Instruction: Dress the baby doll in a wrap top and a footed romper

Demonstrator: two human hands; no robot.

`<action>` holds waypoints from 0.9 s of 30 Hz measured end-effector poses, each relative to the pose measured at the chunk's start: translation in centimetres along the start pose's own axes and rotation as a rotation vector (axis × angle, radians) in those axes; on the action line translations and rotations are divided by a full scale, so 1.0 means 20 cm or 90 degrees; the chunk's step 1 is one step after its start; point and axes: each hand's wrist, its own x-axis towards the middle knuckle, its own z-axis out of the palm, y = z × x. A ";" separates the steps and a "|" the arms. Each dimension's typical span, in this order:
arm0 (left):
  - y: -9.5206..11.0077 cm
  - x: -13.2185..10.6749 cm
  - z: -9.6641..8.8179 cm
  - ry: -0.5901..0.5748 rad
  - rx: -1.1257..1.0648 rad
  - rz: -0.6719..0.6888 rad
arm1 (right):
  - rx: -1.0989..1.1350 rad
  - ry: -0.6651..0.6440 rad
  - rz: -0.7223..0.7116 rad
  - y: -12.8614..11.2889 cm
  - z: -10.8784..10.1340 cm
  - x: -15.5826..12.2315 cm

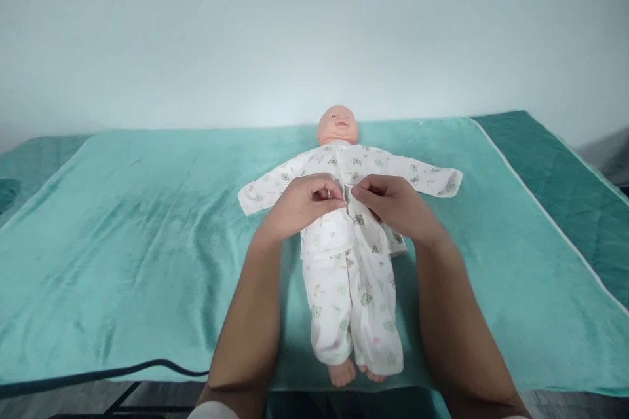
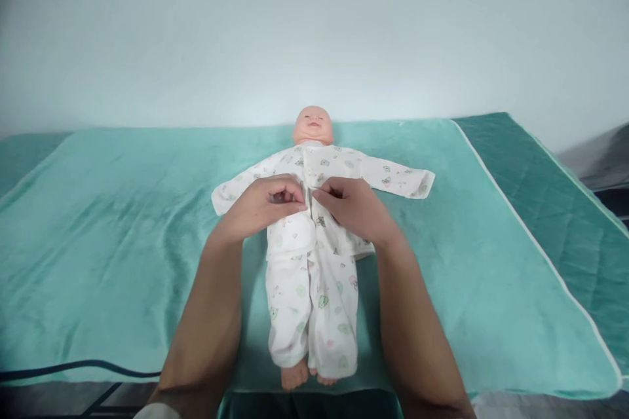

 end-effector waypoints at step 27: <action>-0.04 0.02 0.05 -0.015 -0.238 -0.024 | 0.296 -0.001 -0.011 0.04 0.10 0.05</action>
